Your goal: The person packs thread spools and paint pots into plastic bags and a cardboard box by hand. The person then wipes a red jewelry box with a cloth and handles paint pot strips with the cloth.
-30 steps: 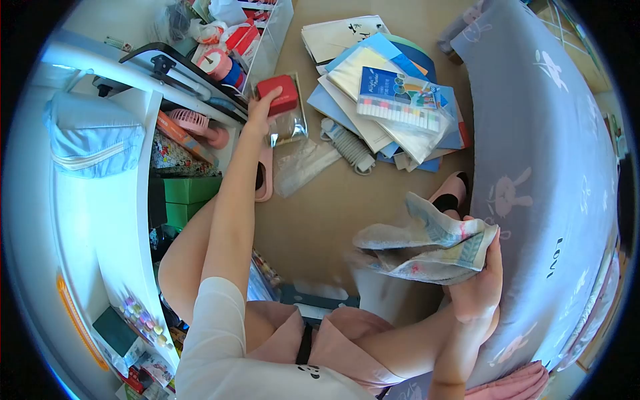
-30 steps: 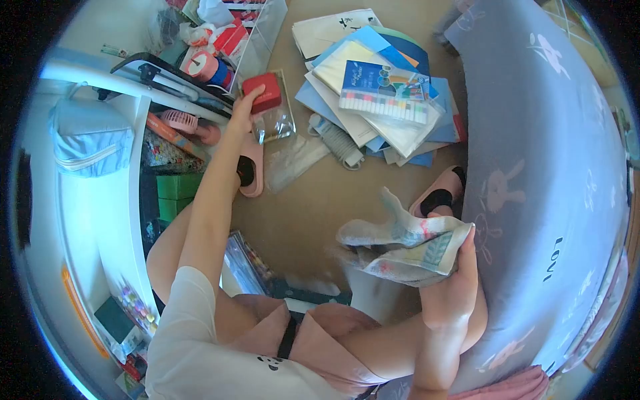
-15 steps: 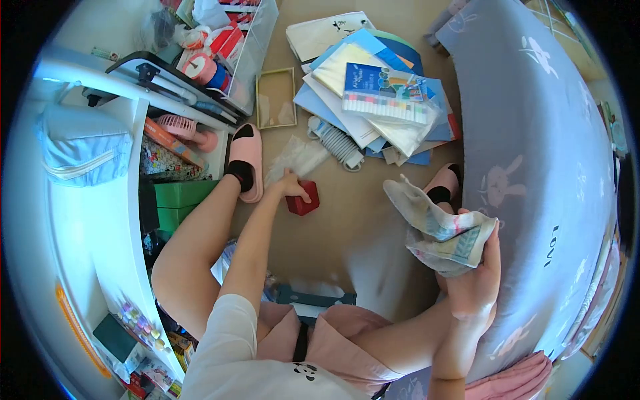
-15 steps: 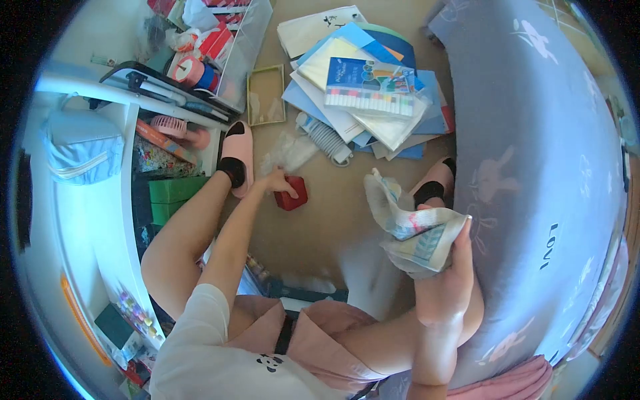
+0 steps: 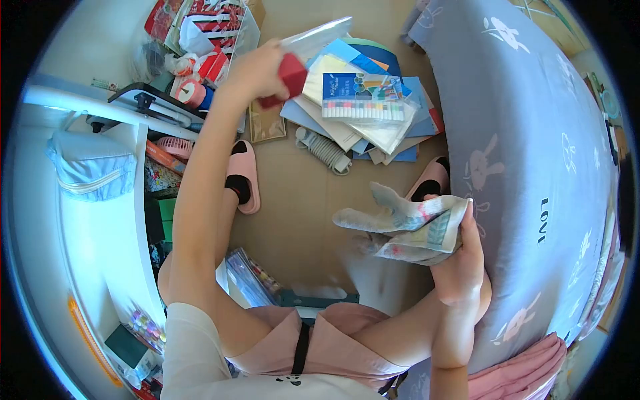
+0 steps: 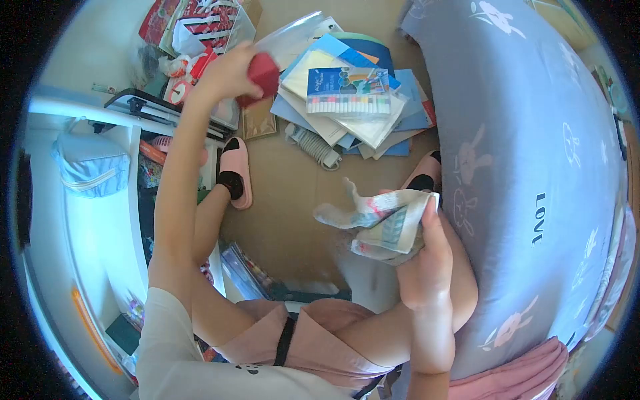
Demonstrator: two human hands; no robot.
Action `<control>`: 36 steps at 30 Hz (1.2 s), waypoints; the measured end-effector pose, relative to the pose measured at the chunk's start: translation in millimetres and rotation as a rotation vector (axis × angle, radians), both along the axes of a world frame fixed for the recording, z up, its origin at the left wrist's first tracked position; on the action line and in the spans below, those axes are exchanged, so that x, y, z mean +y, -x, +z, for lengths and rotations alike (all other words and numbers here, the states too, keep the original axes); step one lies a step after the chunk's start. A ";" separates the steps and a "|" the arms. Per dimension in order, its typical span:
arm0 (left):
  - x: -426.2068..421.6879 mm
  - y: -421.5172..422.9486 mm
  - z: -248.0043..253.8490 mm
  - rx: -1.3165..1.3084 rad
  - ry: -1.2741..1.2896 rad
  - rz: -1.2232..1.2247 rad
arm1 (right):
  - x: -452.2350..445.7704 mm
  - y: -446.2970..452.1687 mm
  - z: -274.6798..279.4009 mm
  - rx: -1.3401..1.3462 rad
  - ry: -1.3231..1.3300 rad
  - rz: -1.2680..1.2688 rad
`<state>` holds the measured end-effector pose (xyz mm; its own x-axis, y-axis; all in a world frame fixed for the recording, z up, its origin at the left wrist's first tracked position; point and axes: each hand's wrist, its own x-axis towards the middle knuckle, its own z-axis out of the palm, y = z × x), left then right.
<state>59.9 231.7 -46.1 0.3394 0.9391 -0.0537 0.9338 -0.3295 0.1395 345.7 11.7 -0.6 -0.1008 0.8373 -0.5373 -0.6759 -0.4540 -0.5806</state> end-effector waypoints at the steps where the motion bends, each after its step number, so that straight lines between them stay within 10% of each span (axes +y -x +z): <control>1: 8.2 -16.5 -0.6 0.037 -0.076 -0.019 | -0.3 1.7 0.8 0.001 -0.005 -0.003; 13: 26.8 -68.6 -94.0 -0.131 0.403 -0.097 | -4.3 2.3 10.5 -0.160 -0.017 -0.106; 19: 41.8 -64.1 -104.3 -1.361 0.924 0.302 | -4.1 -2.4 4.3 -0.028 -0.052 -0.139; 21: 41.3 -81.2 -139.7 -1.307 0.850 0.269 | -0.7 -0.2 3.9 0.044 0.022 -0.186; 23: 23.6 -112.2 -155.4 -0.262 0.216 0.521 | 0.4 -0.3 0.6 0.053 0.028 -0.168; 27: 5.1 -132.8 -175.0 -0.602 -0.019 0.753 | -0.4 -6.8 -8.2 0.070 0.022 -0.049; 36: -65.7 -44.1 -66.6 -0.649 -0.083 0.380 | 5.0 14.4 -12.1 0.329 -0.029 0.005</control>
<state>103.9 166.0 -112.7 -0.0693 0.9901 0.1224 0.7238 -0.0345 0.6891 331.3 16.6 -12.7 -0.2696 0.8509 -0.4509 -0.8271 -0.4444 -0.3441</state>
